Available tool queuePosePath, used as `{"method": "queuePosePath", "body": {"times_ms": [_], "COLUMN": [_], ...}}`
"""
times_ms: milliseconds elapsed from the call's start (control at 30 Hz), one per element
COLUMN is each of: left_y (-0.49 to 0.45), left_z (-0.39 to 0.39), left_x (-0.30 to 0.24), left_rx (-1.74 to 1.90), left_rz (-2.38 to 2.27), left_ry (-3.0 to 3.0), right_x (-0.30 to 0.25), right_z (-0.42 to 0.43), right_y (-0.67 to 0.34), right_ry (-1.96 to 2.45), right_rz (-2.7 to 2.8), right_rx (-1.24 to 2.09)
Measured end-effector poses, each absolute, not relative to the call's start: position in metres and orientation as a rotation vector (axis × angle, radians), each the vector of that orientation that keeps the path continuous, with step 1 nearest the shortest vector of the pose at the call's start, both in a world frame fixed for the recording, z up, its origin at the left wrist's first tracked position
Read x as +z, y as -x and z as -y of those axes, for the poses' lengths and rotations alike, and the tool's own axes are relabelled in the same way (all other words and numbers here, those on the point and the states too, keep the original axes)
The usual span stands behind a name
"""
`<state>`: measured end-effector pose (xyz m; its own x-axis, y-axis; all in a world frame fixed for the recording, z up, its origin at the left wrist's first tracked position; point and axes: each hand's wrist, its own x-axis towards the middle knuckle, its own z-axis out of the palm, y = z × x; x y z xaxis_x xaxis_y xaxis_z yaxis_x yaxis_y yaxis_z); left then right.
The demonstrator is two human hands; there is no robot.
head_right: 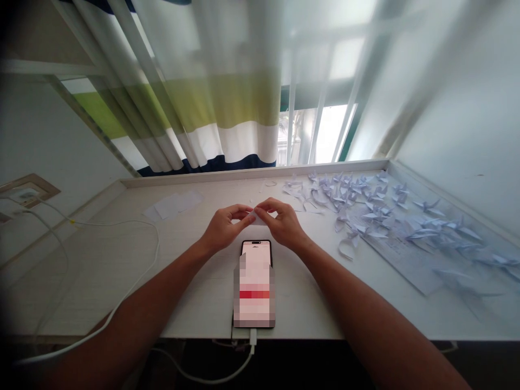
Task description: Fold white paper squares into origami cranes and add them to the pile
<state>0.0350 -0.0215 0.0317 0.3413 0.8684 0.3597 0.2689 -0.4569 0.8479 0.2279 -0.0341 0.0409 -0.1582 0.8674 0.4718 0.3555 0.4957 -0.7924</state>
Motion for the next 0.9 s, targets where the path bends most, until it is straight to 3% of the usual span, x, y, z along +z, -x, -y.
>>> {"method": "queuePosePath", "body": {"times_ms": [233, 600, 800, 900], "left_y": [-0.0375, -0.0361, -0.0353, -0.0358], "left_z": [0.0211, 0.0142, 0.0129, 0.0136], "left_x": [0.0302, 0.0272, 0.0307, 0.0337], "left_rx": [0.989, 1.092, 1.160, 1.230], "left_rz": [-0.807, -0.904, -0.892, -0.865], "left_ry": [-1.637, -1.573, -1.528, -1.523], "right_x": [0.0380, 0.0334, 0.0368, 0.0381], "right_z": [0.0305, 0.0285, 0.0320, 0.0324], "right_y": [-0.2299, -0.2324, -0.2299, -0.2283], "right_ry": [1.062, 1.093, 1.151, 1.084], "right_rz": [1.676, 1.760, 1.757, 1.682], "right_rx": [0.819, 0.989, 0.857, 0.950]}}
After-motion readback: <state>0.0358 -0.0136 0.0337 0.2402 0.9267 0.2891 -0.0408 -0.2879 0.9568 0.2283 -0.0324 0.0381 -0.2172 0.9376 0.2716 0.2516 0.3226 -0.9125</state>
